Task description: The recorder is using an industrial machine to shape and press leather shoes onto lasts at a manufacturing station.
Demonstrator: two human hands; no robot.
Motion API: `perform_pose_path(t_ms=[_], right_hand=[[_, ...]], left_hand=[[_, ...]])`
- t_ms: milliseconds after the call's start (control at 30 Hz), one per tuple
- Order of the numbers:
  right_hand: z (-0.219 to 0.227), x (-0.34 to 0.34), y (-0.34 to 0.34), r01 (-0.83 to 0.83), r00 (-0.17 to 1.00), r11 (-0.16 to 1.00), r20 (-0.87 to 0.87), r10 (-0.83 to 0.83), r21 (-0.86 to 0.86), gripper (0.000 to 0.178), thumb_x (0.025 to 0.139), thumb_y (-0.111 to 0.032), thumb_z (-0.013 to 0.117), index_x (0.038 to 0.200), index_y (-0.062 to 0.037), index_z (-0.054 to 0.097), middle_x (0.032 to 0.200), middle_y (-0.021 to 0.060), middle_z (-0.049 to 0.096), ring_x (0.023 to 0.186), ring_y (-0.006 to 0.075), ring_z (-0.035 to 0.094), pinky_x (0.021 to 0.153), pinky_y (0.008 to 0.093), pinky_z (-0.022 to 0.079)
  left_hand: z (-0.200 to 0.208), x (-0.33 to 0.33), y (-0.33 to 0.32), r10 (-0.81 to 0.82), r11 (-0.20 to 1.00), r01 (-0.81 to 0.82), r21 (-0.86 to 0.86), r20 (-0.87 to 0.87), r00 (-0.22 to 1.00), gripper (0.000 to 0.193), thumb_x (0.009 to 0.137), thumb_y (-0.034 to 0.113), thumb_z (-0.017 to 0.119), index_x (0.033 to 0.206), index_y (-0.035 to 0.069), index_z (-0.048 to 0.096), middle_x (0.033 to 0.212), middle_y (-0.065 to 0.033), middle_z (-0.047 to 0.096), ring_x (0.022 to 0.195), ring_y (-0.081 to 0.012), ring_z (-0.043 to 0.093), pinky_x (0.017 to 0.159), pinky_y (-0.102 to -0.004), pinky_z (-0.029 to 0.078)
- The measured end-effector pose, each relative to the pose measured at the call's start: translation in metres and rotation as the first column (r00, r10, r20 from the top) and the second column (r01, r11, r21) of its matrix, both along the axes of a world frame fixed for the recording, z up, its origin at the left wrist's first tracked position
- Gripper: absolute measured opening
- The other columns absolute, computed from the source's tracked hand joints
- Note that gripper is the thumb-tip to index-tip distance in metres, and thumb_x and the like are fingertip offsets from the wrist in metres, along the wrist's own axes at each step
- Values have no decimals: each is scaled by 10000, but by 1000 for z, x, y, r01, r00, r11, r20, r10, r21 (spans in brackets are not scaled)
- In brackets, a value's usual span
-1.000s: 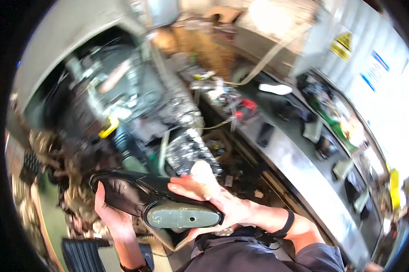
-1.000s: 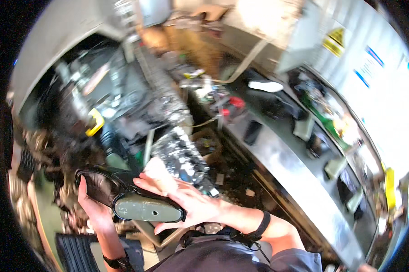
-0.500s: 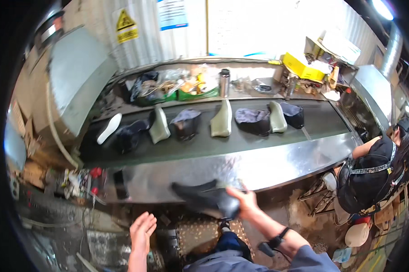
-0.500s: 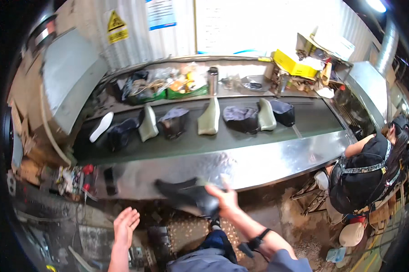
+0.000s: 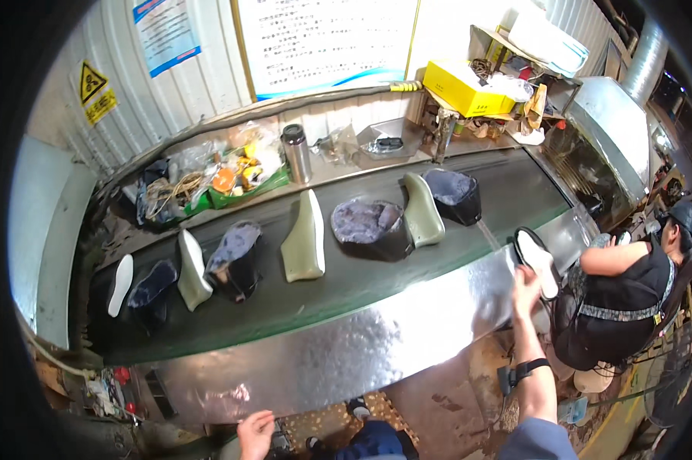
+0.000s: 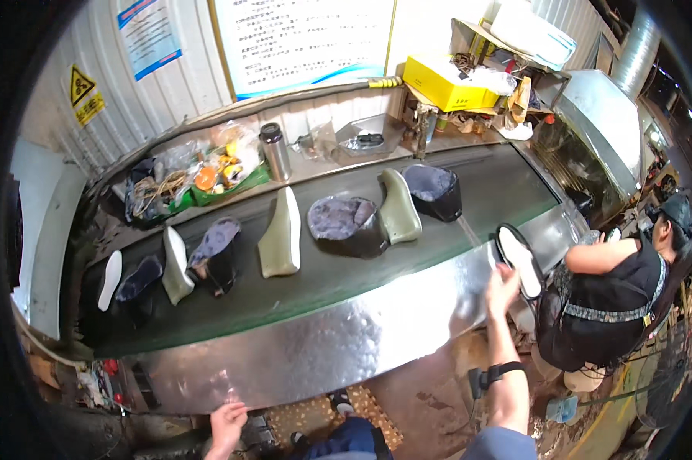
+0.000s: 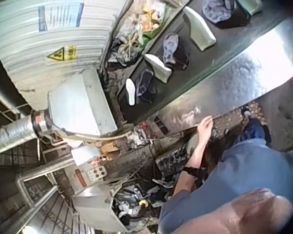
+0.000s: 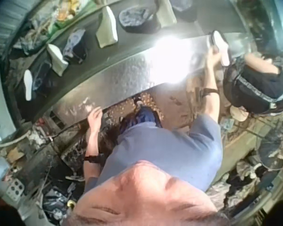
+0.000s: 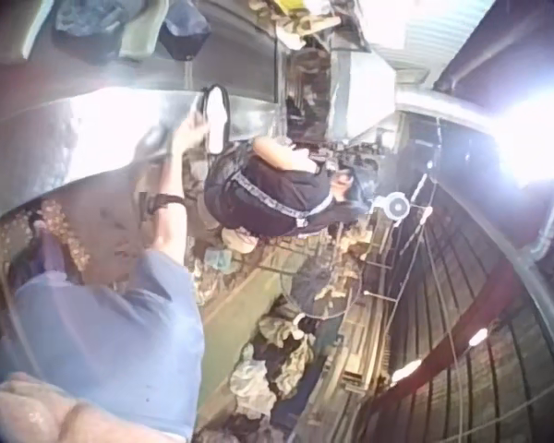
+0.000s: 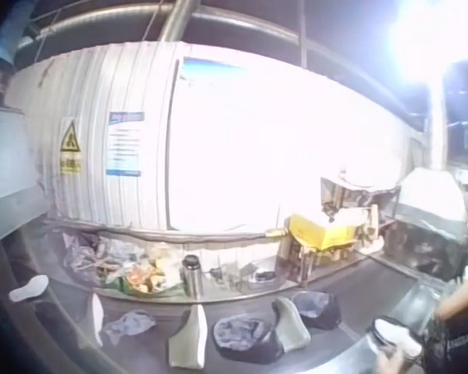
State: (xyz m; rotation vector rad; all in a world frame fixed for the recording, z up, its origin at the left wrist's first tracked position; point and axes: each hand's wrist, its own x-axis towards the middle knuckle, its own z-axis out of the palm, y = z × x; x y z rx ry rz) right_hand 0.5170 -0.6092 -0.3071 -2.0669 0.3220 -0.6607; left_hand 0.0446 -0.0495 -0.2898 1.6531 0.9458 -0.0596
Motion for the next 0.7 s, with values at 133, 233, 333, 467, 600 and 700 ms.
perform_pose_path(t_ms=[133,233,333,467,600,700], right_hand=[[-26,100,66,-160,978,979,-155,140,-125,773,915,-412,699,1487,-35,340,1201,239,672,1073,314,676,929,418,516],[-36,174,93,-16,908,956,-395,137,292,973,944,-485,637,1612,-157,11,1454,222,505,1230,362,576,809,433,579],[-64,237,51,142,932,928,-363,-8,344,1148,881,-589,675,1580,-273,-179,1616,164,229,1242,377,517,714,436,599],[-71,279,71,262,893,727,-446,67,634,1309,730,-511,875,1592,-253,-76,1256,132,497,680,169,507,552,327,528],[-66,299,100,149,883,621,-386,267,769,857,790,-321,878,1488,-338,381,1024,35,519,695,120,499,430,238,330],[-1,275,153,-119,987,694,6,163,710,861,886,-132,772,1576,-310,290,1332,139,516,849,145,588,491,262,486]], left_hand=[[6,119,-42,-651,655,627,421,-106,752,660,815,318,797,1396,98,575,1512,-254,422,1391,-395,438,1048,-503,473],[46,175,-71,-702,489,776,398,-348,621,1000,692,246,837,1554,113,348,1602,-331,171,1495,-511,97,1182,-602,218],[7,175,-70,-768,430,807,405,-305,563,979,679,299,816,1533,90,388,1574,-397,131,1447,-616,69,1174,-625,199],[-11,173,-68,-754,318,827,463,-405,517,925,689,375,753,1492,44,432,1518,-463,154,1378,-680,141,1165,-645,189],[-7,185,-66,-765,303,854,423,-426,482,934,685,346,778,1497,50,424,1518,-459,155,1385,-675,132,1169,-636,191],[2,184,-63,-763,315,856,410,-428,485,956,690,316,801,1513,54,392,1523,-458,138,1385,-676,121,1168,-633,196]])
